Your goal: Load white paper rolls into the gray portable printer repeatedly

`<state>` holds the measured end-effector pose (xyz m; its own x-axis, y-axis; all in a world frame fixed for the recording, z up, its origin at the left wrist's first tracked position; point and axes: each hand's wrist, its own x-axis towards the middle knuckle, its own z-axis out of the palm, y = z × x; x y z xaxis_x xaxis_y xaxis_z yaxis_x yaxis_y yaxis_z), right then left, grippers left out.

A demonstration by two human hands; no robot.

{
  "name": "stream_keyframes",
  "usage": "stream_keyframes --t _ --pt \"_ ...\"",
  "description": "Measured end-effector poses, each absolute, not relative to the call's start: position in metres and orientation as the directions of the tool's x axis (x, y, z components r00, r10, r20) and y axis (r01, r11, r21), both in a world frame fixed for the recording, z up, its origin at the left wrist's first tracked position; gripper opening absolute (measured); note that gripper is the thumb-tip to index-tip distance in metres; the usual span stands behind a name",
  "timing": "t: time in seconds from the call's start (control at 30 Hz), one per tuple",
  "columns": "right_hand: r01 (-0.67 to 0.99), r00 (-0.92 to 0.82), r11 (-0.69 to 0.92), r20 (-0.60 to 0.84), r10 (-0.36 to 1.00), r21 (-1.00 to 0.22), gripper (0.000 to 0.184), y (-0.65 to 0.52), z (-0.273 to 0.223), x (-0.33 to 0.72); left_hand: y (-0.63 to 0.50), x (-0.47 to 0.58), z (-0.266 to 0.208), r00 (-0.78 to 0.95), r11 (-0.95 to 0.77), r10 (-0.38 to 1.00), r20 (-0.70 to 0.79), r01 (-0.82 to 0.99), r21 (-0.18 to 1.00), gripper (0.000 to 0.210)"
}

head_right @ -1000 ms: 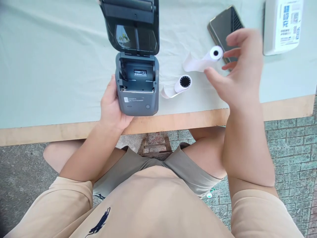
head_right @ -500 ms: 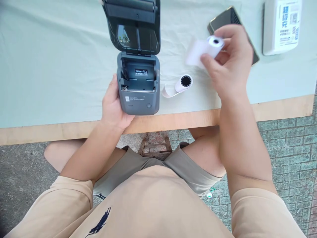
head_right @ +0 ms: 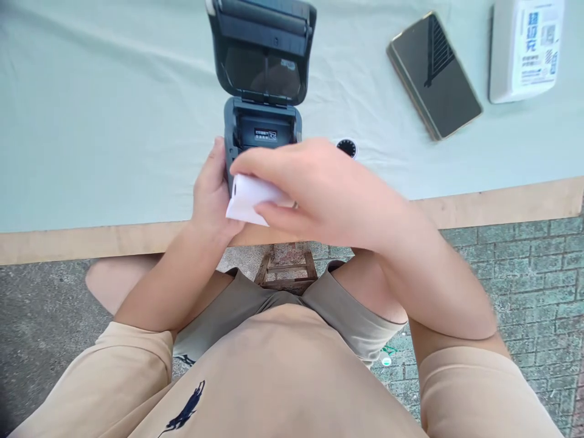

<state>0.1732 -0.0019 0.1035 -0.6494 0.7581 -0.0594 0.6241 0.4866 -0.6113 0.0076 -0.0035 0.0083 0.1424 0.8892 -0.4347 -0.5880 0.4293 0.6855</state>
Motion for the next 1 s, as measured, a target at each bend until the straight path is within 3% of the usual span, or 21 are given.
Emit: stream_keyframes --t 0.17,0.37,0.47,0.53,0.63,0.73,0.87,1.0 --pt "0.804 -0.505 0.466 -0.009 0.863 -0.369 0.023 0.012 0.102 0.163 -0.004 0.008 -0.001 0.167 0.397 0.911 -0.378 -0.603 0.692 0.039" --pt "0.89 -0.434 0.406 -0.114 0.894 -0.207 0.025 0.022 0.091 0.155 -0.004 0.007 0.002 0.189 0.39 0.915 -0.356 -0.637 0.665 0.034" --pt "0.886 -0.436 0.412 -0.082 0.896 -0.214 0.025 0.021 0.091 0.157 -0.003 0.006 0.0 0.2 0.382 0.919 -0.339 -0.66 0.647 0.036" --pt "0.861 -0.455 0.452 0.044 0.89 -0.233 0.023 0.016 0.092 0.162 -0.003 0.006 -0.002 0.214 0.389 0.918 -0.335 -0.66 0.643 0.041" --pt "0.772 -0.553 0.6 0.241 0.797 -0.212 0.013 0.006 0.086 0.171 -0.001 0.006 -0.005 0.21 0.385 0.919 -0.334 -0.66 0.645 0.044" --pt "0.704 -0.639 0.69 0.275 0.718 -0.168 0.012 -0.006 0.07 0.176 0.0 0.006 -0.004 0.239 0.389 0.92 -0.31 -0.653 0.65 0.047" --pt "0.727 -0.591 0.669 0.353 0.725 -0.156 0.011 -0.014 0.054 0.177 -0.003 0.002 -0.004 0.334 0.352 0.928 -0.166 -0.639 0.684 0.026" --pt "0.7 -0.448 0.651 0.531 0.72 -0.293 0.017 0.0 0.058 0.181 -0.008 -0.001 -0.008 0.283 0.305 0.946 -0.158 -0.607 0.734 0.033"
